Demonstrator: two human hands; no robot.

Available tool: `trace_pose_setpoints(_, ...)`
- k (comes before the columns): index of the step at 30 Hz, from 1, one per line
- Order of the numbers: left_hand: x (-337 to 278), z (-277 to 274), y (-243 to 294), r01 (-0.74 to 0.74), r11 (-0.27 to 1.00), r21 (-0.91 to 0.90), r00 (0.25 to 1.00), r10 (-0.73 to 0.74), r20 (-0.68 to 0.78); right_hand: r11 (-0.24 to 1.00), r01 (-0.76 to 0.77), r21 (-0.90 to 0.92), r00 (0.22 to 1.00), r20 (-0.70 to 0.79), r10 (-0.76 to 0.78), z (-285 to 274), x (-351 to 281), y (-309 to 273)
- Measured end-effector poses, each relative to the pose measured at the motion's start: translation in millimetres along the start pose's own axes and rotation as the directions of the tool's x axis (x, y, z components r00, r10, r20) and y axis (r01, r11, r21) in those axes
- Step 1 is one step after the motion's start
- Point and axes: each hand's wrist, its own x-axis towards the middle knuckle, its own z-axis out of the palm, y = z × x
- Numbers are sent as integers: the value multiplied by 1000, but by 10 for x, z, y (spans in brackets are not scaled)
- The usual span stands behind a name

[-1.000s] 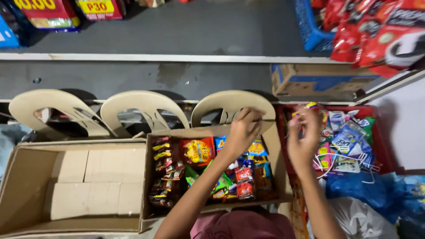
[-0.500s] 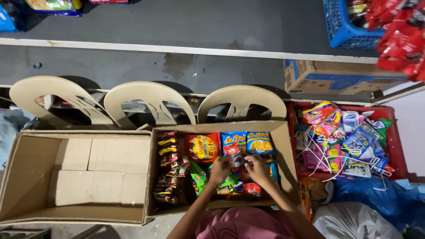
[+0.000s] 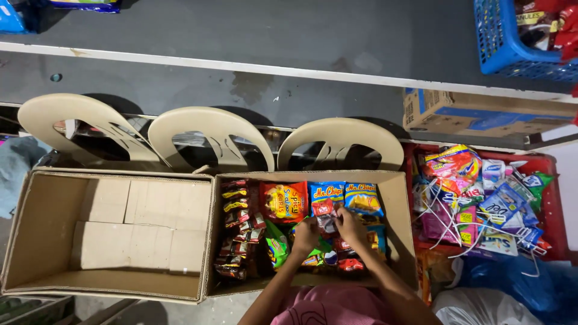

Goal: Arrange and hang various snack and coffee sachets on display hooks and shelves in a small grocery store.

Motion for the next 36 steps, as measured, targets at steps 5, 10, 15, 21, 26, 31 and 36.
trace_pose_setpoints(5,35,-88,239,219,969,-118,974,-210,80,956,173,237,984,-79,-159,345,70,466)
trace_pose_setpoints(10,62,-39,303,49,946,-320,997,-28,70,878,178,444,983,-31,-184,-244,-165,120)
trace_pose_setpoints(15,-25,-252,806,217,868,-447,957,-98,274,760,300,576,951,-123,-283,-651,-416,-87)
trace_pose_setpoints(21,-187,-473,1542,150,862,-485,951,8,309,631,284,722,959,-230,-169,-1182,-737,-602)
trace_pose_setpoints(26,-363,-479,1912,81,830,-552,917,154,367,704,233,671,940,-341,14,-1309,-859,-745)
trace_pose_setpoints(31,-424,-489,2037,63,846,-529,908,172,383,724,276,632,909,-416,16,-1297,-946,-628)
trace_pose_setpoints(36,-501,-482,2119,-18,849,-528,906,238,351,746,317,585,872,-489,12,-1506,-1088,-769)
